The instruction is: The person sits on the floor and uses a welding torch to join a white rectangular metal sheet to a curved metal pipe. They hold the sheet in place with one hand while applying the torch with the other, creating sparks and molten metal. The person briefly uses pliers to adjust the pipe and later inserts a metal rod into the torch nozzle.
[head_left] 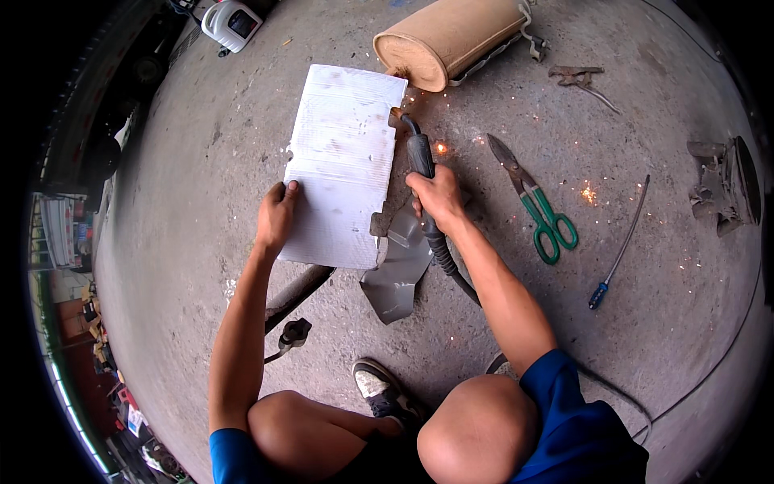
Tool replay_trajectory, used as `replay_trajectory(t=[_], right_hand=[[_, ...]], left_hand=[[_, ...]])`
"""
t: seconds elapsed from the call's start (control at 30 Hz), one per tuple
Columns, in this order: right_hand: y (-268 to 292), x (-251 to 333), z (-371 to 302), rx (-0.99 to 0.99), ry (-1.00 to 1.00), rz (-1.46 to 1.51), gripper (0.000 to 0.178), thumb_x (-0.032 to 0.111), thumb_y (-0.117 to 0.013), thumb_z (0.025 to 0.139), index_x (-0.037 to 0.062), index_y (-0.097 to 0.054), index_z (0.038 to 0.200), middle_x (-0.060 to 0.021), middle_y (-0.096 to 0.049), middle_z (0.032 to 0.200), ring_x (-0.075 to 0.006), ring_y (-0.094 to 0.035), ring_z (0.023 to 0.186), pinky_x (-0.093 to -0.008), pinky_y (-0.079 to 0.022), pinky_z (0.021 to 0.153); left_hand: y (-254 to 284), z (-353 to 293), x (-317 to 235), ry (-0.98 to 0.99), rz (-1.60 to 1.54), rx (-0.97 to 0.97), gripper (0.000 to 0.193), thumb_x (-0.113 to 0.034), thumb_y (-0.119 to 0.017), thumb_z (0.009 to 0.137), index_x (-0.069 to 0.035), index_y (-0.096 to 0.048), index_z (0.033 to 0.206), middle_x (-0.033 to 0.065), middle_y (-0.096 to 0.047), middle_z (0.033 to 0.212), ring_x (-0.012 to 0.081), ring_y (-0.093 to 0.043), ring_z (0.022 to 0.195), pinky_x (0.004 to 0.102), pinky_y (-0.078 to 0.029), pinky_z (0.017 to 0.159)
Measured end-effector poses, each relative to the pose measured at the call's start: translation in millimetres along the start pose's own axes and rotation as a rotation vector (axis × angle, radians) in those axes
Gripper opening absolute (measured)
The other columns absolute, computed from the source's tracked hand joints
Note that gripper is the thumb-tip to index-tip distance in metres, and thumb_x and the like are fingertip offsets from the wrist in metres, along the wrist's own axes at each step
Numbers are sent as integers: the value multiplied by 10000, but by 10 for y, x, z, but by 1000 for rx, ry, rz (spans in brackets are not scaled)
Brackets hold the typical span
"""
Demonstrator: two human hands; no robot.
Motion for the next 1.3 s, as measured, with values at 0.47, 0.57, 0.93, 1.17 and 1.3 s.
replay_trajectory(t=[0.47, 0.57, 0.93, 1.17, 1.3], right_hand=[[-7, -36, -28, 3, -16, 84, 192, 97, -588, 768, 49, -445, 649, -22, -475, 533, -116, -484, 407, -291, -395, 358], [-23, -46, -28, 14, -6, 87, 196, 96, -590, 765, 45, -436, 655, -27, -474, 526, -117, -482, 404, -291, -390, 354], [-33, -34, -35, 10, -31, 81, 202, 105, -592, 770, 47, -431, 665, -23, -474, 543, -111, -475, 419, -291, -391, 363], [-26, -22, -44, 23, -27, 76, 199, 118, -597, 770, 39, -448, 665, -24, -478, 542, -112, -476, 416, -288, -395, 366], [-36, -5, -35, 19, -15, 51, 198, 125, -599, 769, 38, -456, 663, -25, -484, 544, -114, -480, 413, -289, -398, 366]], left_hand=[[94, 41, 89, 60, -57, -55, 427, -374, -478, 952, 18, -526, 787, 18, -476, 646, 115, -408, 613, 300, -364, 557], [140, 48, 122, 75, -45, -61, 433, -376, -475, 952, 22, -539, 794, 14, -480, 641, 116, -411, 605, 299, -362, 552], [84, 12, 81, 70, -54, -31, 422, -361, -478, 954, 37, -570, 846, 39, -515, 653, 119, -438, 602, 310, -381, 561], [-31, -41, -67, 42, -5, 26, 406, -360, -479, 954, 23, -555, 843, 33, -511, 652, 122, -430, 603, 310, -388, 569], [-32, -6, -39, 28, -14, 24, 410, -364, -477, 955, 15, -536, 809, 36, -495, 639, 123, -420, 599, 313, -381, 562]])
Point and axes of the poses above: each hand's wrist, its own z-axis towards the middle knuckle, its own y-axis out of the back of the hand, x = y × z, the point moved 4 cm from there along z, towards the middle knuckle
